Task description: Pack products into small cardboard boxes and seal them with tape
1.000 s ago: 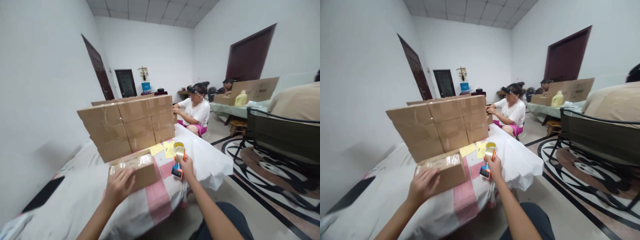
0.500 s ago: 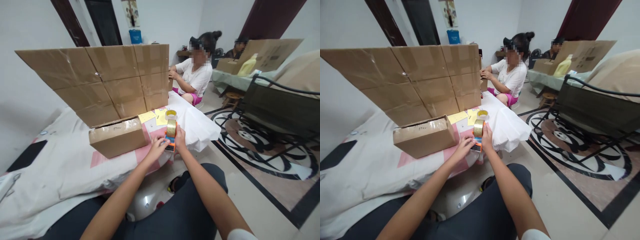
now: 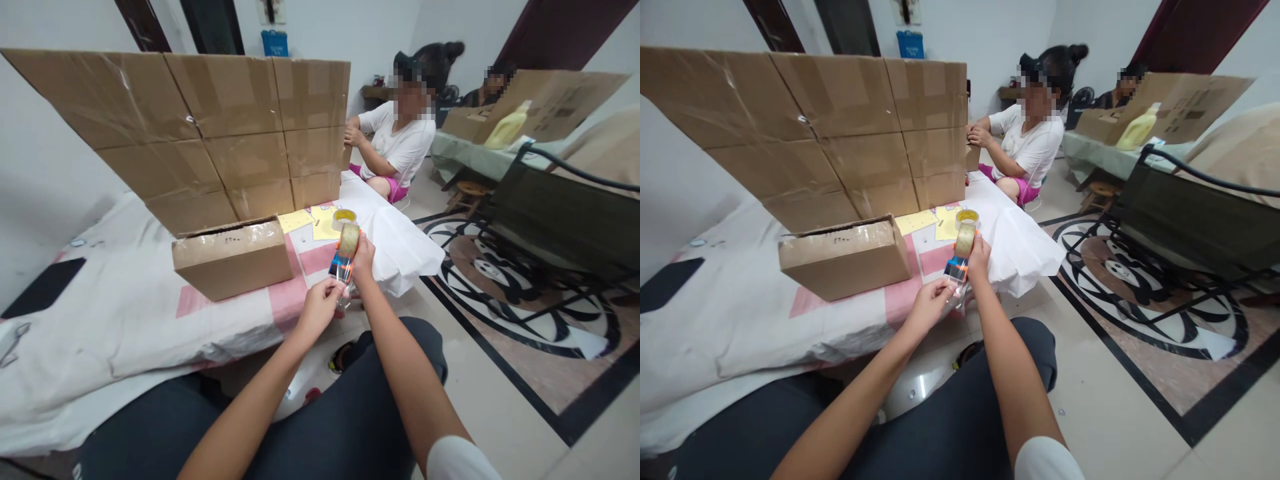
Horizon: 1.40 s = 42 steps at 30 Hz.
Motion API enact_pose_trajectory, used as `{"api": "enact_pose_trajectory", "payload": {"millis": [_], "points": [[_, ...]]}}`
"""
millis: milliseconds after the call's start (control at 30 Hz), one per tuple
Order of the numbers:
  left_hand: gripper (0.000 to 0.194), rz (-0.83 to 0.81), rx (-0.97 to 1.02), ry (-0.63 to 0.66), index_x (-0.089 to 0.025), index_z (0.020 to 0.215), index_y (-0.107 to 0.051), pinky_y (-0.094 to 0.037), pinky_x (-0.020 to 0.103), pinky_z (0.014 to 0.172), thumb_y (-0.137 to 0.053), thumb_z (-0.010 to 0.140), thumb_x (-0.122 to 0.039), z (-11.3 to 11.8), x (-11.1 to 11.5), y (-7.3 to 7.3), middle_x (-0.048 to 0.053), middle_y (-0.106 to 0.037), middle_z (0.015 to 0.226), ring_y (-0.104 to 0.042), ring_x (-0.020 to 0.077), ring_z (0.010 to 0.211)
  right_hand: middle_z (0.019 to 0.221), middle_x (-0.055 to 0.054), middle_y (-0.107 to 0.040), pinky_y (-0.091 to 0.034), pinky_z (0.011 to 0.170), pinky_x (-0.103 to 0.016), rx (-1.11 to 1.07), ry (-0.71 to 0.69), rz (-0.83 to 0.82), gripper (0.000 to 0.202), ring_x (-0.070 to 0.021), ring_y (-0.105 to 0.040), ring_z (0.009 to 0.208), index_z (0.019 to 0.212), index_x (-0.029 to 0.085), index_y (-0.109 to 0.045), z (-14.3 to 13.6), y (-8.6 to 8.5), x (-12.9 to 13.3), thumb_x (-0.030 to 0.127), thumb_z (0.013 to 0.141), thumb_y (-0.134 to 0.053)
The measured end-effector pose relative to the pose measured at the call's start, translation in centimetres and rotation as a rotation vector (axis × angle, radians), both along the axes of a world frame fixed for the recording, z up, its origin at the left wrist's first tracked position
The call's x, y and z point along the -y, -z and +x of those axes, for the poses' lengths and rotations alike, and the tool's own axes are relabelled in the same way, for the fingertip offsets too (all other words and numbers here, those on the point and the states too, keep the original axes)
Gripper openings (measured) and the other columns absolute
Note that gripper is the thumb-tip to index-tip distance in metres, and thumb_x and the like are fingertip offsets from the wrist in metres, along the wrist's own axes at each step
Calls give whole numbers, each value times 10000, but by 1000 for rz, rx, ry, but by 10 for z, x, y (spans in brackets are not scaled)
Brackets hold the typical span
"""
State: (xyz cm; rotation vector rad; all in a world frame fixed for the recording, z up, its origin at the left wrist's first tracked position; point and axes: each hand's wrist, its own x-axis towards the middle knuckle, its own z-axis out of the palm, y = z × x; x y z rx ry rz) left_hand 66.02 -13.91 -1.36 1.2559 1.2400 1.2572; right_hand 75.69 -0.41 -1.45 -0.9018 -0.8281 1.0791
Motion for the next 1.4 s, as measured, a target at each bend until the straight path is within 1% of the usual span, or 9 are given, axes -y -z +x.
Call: {"api": "enact_pose_trajectory", "payload": {"millis": [133, 367, 567, 800, 933, 1067, 1200, 1300, 1400], "points": [[214, -66, 20, 41, -169, 803, -654, -458, 242, 570, -588, 850, -367, -6, 13, 4, 40, -724, 738, -614, 142, 592, 535, 43, -533, -491, 518, -265, -66, 10, 18, 436, -138, -541, 521, 674, 215, -531, 2, -12, 3, 616, 840, -569], [234, -102, 36, 83, -152, 816, -659, -405, 235, 558, -593, 837, -376, -12, 24, -2, 52, -716, 708, -546, 117, 554, 524, 54, -452, -404, 462, -231, 57, 116, 60, 545, -103, -451, 497, 600, 217, -454, 11, -28, 23, 697, 835, -559], [314, -102, 59, 104, -154, 798, -657, -382, 239, 558, -626, 834, -464, -17, 33, -13, 32, -680, 693, -518, 110, 561, 538, 56, -459, -392, 475, -221, 113, 60, 132, 570, -88, -440, 504, 589, 201, -458, 12, -30, 31, 699, 844, -565], [437, -139, 49, 31, -175, 695, -599, -333, 240, 518, -620, 827, -591, -13, 40, -8, -5, -590, 577, -474, 107, 511, 640, 48, -562, -489, 588, -222, -95, 1, 140, 431, -104, -556, 603, 710, 181, -554, 12, -35, 41, 584, 830, -652], [464, -160, 23, -16, -182, 651, -582, -301, 241, 491, -634, 801, -618, -8, 39, -8, -9, -567, 524, -440, 105, 469, 664, 30, -584, -516, 628, -240, -142, -45, 106, 445, -129, -611, 658, 726, 189, -552, 13, -30, 43, 613, 853, -593], [488, -149, -13, -51, -189, 623, -565, -310, 245, 486, -615, 803, -639, -6, 39, -5, 12, -593, 519, -455, 115, 461, 683, 15, -583, -502, 591, -247, -145, -75, 56, 473, -143, -609, 665, 732, 195, -541, 14, -24, 46, 651, 858, -542], [481, -131, -34, -53, -189, 620, -580, -307, 245, 468, -598, 814, -629, -4, 39, -3, 19, -597, 493, -442, 118, 434, 632, 39, -507, -461, 560, -249, -47, 6, 90, 487, -126, -519, 593, 705, 207, -497, 18, -27, 51, 666, 864, -535], [477, -116, -24, -61, -192, 617, -578, -304, 240, 461, -586, 814, -627, -2, 42, -8, 13, -594, 491, -438, 117, 431, 575, 54, -414, -370, 510, -241, 221, 52, 226, 510, -106, -397, 538, 634, 210, -450, 28, -33, 56, 641, 899, -514], [480, -103, -13, -75, -195, 610, -566, -309, 240, 473, -589, 804, -633, 2, 47, -16, 4, -586, 495, -459, 119, 443, 579, 46, -442, -339, 517, -242, 435, 40, 325, 477, -107, -390, 552, 633, 195, -495, 35, -38, 61, 587, 900, -547]]}}
